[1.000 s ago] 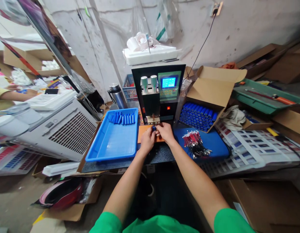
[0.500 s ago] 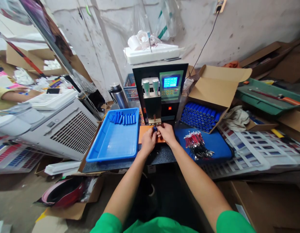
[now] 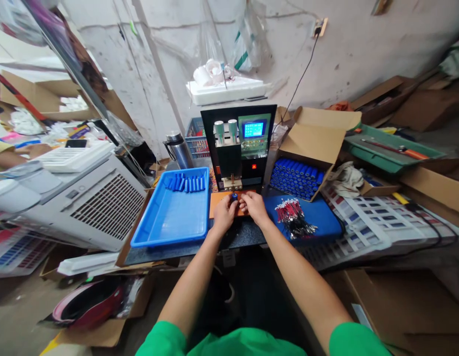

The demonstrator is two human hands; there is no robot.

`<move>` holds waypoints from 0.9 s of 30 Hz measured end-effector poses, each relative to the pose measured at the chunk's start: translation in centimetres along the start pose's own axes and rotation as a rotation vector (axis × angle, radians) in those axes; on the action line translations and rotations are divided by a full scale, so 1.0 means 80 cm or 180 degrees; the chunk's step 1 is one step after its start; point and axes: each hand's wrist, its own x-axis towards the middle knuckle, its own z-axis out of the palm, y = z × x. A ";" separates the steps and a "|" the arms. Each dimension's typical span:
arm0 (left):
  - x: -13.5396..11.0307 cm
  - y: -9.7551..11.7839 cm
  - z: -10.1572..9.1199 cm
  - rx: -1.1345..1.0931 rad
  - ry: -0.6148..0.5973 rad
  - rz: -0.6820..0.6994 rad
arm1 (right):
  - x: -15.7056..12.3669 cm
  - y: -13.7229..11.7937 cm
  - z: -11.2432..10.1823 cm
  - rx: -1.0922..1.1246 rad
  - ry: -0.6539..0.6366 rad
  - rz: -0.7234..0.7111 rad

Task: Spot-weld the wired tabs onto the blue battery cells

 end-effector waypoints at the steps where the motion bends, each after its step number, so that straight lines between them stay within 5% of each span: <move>1: -0.001 0.000 0.000 -0.0003 0.0022 0.0003 | -0.004 0.001 -0.002 -0.0051 0.0005 -0.0059; 11: -0.008 -0.001 0.001 0.0096 0.0137 0.0077 | -0.032 -0.004 -0.003 -0.1497 0.0115 -0.1063; 19: -0.003 -0.008 -0.002 0.0145 0.0420 0.0674 | -0.028 -0.017 -0.002 -0.2105 0.0286 -0.1127; 23: 0.004 -0.014 -0.005 0.0058 0.0581 0.0713 | -0.019 -0.033 -0.050 -0.2325 0.0719 -0.1619; 27: 0.005 -0.011 -0.006 0.0192 0.0480 0.0956 | -0.011 -0.063 -0.143 -0.2682 0.1585 -0.2315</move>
